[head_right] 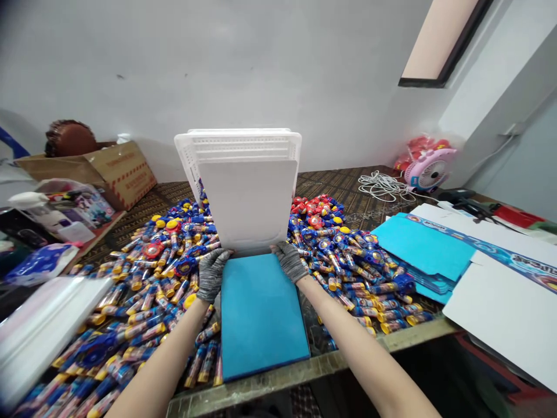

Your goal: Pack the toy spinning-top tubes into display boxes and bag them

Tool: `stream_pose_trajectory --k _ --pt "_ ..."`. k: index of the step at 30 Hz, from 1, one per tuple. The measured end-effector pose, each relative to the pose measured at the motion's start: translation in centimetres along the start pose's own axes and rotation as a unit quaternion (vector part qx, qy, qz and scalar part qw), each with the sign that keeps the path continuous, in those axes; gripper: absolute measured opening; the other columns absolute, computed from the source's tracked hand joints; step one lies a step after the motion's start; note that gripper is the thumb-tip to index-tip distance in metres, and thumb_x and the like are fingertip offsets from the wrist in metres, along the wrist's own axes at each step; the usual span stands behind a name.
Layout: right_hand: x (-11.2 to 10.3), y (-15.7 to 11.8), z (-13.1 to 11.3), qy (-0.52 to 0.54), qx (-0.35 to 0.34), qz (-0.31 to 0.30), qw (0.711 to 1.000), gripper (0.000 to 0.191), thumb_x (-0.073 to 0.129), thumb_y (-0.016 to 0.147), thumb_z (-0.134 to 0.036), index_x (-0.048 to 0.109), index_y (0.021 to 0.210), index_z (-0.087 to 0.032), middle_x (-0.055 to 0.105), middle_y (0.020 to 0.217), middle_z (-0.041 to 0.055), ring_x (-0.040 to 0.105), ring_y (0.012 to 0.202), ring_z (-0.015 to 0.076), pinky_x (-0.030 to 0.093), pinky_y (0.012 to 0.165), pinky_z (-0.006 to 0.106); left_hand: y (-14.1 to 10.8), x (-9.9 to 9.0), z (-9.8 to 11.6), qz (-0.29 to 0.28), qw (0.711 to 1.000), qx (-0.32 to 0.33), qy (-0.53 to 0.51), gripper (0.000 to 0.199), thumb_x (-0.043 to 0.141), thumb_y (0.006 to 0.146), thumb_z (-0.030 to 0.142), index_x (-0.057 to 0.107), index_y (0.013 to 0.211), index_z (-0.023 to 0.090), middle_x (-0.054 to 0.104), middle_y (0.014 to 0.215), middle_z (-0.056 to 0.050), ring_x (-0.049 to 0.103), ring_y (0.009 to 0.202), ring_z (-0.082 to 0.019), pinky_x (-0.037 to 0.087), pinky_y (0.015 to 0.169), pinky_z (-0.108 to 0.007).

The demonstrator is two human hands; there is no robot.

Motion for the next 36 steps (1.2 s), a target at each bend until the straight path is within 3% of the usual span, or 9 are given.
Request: stream_pose_trajectory --k 5,13,20,23,27,29,31,33,36 --pt "2.4 -0.8 -0.6 -0.240 -0.072 -0.065 0.966 0.022 0.047 0.091 -0.018 0.068 0.097 -0.017 0.069 0.105 0.0120 0.056 0.109 0.0251 0.037 0.104 0.048 -0.4 2.6 0.7 -0.130 0.974 0.082 0.168 0.017 0.054 0.082 0.021 0.071 0.085 0.017 0.072 0.090 -0.007 0.064 0.087 -0.020 0.051 0.087 -0.038" --pt "6.1 -5.5 -0.9 -0.461 -0.092 -0.139 0.872 0.044 0.036 0.089 -0.005 0.055 0.129 -0.014 0.057 0.129 0.0157 0.052 0.119 0.0266 0.036 0.104 0.047 -4.4 7.0 -0.6 -0.286 0.850 0.091 0.433 0.043 0.041 0.082 0.002 0.063 0.117 0.014 0.063 0.122 -0.018 0.054 0.119 -0.031 0.032 0.106 -0.057" --pt "9.1 -11.3 1.8 -0.528 -0.033 -0.138 0.837 0.058 0.048 0.092 -0.037 0.039 0.142 -0.011 0.037 0.146 0.0212 0.033 0.134 0.0413 0.026 0.105 0.062 -7.6 9.4 -2.5 -0.336 0.777 0.012 0.533 0.047 0.047 0.084 0.008 0.050 0.130 -0.004 0.047 0.130 -0.038 0.048 0.122 -0.047 0.038 0.095 -0.066" --pt "9.2 -11.7 3.0 -0.532 -0.032 -0.122 0.837 0.059 0.050 0.090 -0.038 0.039 0.142 -0.012 0.036 0.147 0.0191 0.031 0.136 0.0395 0.022 0.108 0.060 -7.6 9.8 -1.8 -0.358 0.774 0.012 0.522 0.044 0.060 0.078 0.011 0.059 0.121 -0.001 0.057 0.122 -0.033 0.054 0.116 -0.043 0.042 0.097 -0.060" --pt "7.5 -11.3 2.3 -0.449 -0.120 -0.060 0.884 0.051 0.062 0.081 -0.039 0.060 0.124 -0.014 0.054 0.134 0.0192 0.050 0.122 0.0375 0.039 0.100 0.056 -7.4 5.7 0.7 -0.369 0.802 0.060 0.465 0.030 0.058 0.082 0.021 0.066 0.112 0.023 0.068 0.115 -0.006 0.061 0.108 -0.020 0.046 0.099 -0.032" --pt "6.6 -11.0 -0.5 -0.379 -0.193 -0.001 0.905 0.034 0.056 0.085 -0.034 0.067 0.111 -0.016 0.063 0.121 0.0162 0.060 0.109 0.0315 0.047 0.093 0.051 -6.6 0.8 0.9 -0.308 0.824 0.053 0.472 0.035 0.045 0.088 0.020 0.061 0.120 0.022 0.062 0.125 -0.008 0.056 0.116 -0.019 0.042 0.104 -0.034" --pt "7.5 -10.5 -4.9 -0.312 -0.270 0.014 0.911 0.028 0.046 0.091 -0.025 0.066 0.109 -0.019 0.067 0.113 0.0114 0.062 0.104 0.0241 0.049 0.093 0.044 -6.1 -3.9 -0.3 -0.254 0.837 0.015 0.484 0.040 0.053 0.082 0.022 0.059 0.121 0.018 0.059 0.128 -0.012 0.052 0.120 -0.024 0.039 0.106 -0.041" --pt "11.1 -9.4 -10.2 -0.259 -0.346 -0.046 0.901 0.030 0.043 0.092 -0.018 0.062 0.116 -0.019 0.066 0.113 0.0100 0.060 0.106 0.0205 0.048 0.096 0.041 -6.4 -6.3 -2.3 -0.266 0.837 -0.006 0.478 0.052 0.067 0.069 0.030 0.060 0.119 0.021 0.059 0.127 -0.011 0.053 0.119 -0.029 0.042 0.103 -0.043" --pt "20.1 -6.4 -15.2 -0.298 -0.349 -0.222 0.860 0.038 0.049 0.090 -0.020 0.054 0.127 -0.017 0.055 0.132 0.0127 0.050 0.121 0.0240 0.043 0.102 0.042 -7.4 -6.1 -4.3 -0.309 0.831 -0.014 0.462 0.057 0.066 0.064 0.041 0.062 0.118 0.025 0.062 0.125 -0.009 0.058 0.112 -0.030 0.045 0.100 -0.042"
Point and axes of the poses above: each hand's wrist, its own y-axis towards the middle knuckle, its own x-axis out of the palm, z = x × y, the point moved 9 cm from there along y, towards the middle knuckle
